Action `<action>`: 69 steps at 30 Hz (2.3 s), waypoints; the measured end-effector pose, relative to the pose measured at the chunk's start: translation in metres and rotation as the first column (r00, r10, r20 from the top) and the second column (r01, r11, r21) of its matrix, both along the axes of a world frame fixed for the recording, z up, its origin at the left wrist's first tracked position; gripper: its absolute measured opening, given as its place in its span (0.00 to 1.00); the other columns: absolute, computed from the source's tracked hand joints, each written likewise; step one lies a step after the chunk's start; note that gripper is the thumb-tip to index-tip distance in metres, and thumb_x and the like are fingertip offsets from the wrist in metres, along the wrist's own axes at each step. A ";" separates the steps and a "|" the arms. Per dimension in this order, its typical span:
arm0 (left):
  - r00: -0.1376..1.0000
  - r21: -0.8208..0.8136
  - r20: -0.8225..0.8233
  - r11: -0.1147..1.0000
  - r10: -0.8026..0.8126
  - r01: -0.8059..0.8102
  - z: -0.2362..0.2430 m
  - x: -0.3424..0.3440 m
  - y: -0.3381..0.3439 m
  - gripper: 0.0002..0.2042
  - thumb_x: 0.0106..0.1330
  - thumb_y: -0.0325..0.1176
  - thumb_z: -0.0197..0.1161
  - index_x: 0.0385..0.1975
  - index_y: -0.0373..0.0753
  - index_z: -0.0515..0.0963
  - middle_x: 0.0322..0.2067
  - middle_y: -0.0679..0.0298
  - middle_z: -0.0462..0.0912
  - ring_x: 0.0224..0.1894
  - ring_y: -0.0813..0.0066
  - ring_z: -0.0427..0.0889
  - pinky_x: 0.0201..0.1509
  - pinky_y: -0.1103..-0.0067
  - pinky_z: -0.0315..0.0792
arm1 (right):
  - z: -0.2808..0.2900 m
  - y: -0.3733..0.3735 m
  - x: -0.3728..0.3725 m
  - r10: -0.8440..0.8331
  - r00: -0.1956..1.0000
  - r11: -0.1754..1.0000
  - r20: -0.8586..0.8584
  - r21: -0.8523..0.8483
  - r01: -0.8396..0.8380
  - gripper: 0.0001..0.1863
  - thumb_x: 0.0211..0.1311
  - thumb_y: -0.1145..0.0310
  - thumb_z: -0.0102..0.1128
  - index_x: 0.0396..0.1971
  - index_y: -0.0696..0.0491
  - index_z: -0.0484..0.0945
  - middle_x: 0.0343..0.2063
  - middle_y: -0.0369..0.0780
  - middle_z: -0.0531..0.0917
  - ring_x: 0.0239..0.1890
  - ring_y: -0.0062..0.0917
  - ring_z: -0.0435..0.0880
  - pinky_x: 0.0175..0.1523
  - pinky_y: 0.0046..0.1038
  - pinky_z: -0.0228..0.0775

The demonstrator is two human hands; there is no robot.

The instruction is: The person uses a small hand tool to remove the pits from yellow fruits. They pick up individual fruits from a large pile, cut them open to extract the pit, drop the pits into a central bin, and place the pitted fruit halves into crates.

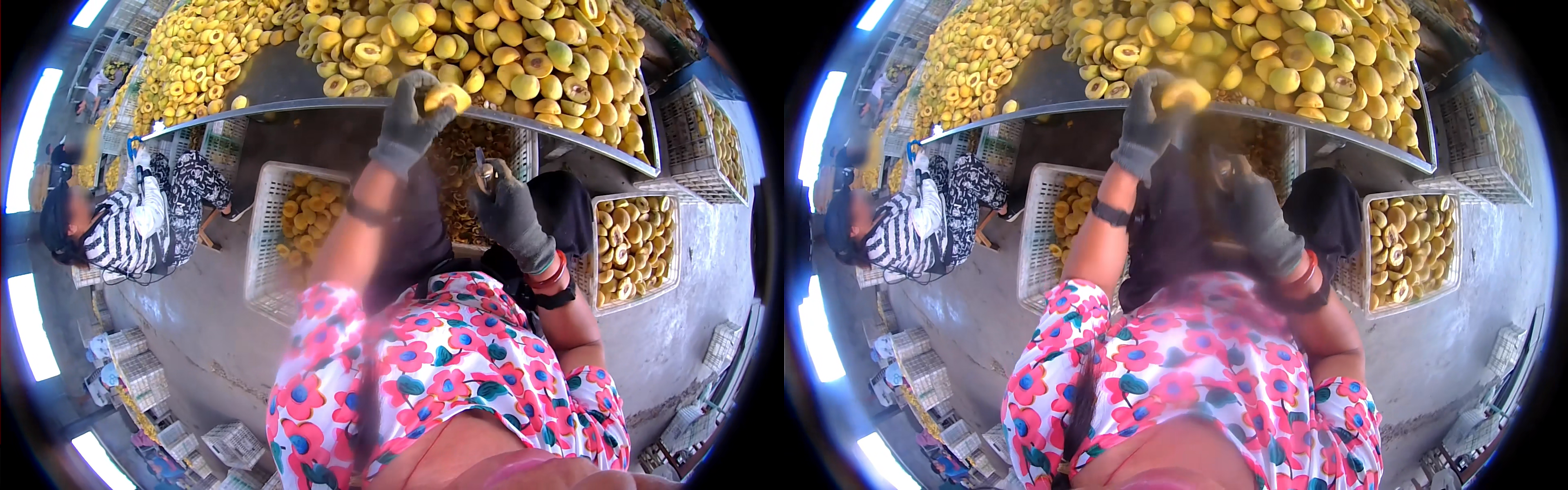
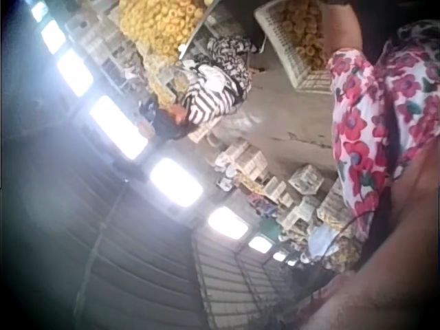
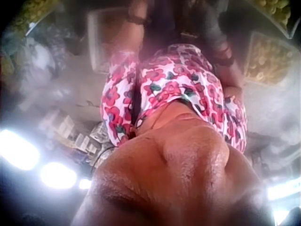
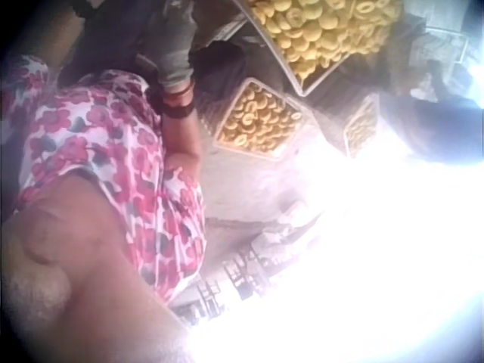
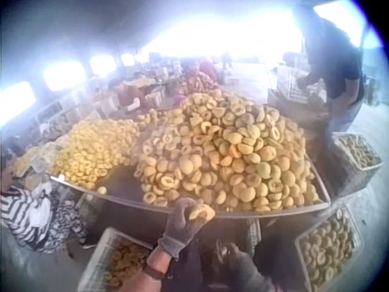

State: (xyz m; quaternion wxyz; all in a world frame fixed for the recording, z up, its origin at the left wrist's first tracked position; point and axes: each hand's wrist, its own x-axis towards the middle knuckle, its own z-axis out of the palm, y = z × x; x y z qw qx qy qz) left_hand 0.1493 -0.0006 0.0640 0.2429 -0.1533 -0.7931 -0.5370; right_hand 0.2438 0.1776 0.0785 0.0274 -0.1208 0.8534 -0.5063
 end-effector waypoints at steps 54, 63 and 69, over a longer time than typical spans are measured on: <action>0.979 0.032 -0.138 0.988 -0.149 0.154 0.018 0.100 0.040 0.16 0.67 0.42 0.47 0.47 0.36 0.65 0.41 0.57 0.73 0.40 0.70 0.75 0.46 0.76 0.71 | 0.013 -0.008 0.026 0.267 0.941 0.933 -0.208 -0.190 -0.307 0.11 0.56 0.76 0.51 0.40 0.55 0.69 0.21 0.31 0.74 0.19 0.14 0.71 0.23 0.18 0.65; 0.929 0.273 0.012 0.895 -0.369 0.352 0.018 0.100 0.033 0.16 0.68 0.42 0.47 0.45 0.34 0.67 0.38 0.57 0.76 0.38 0.69 0.76 0.45 0.75 0.71 | 0.013 0.005 0.025 0.514 0.779 0.740 0.359 -0.644 -0.191 0.05 0.59 0.69 0.52 0.28 0.54 0.70 0.17 0.31 0.70 0.14 0.14 0.67 0.18 0.16 0.58; 0.867 0.323 0.003 0.821 -0.499 0.471 0.017 0.100 0.035 0.21 0.67 0.47 0.45 0.45 0.33 0.67 0.36 0.56 0.76 0.36 0.71 0.76 0.43 0.77 0.71 | 0.028 0.010 0.029 0.629 0.597 0.716 0.498 -0.669 -0.197 0.06 0.61 0.67 0.49 0.31 0.54 0.70 0.21 0.31 0.71 0.20 0.13 0.67 0.25 0.16 0.59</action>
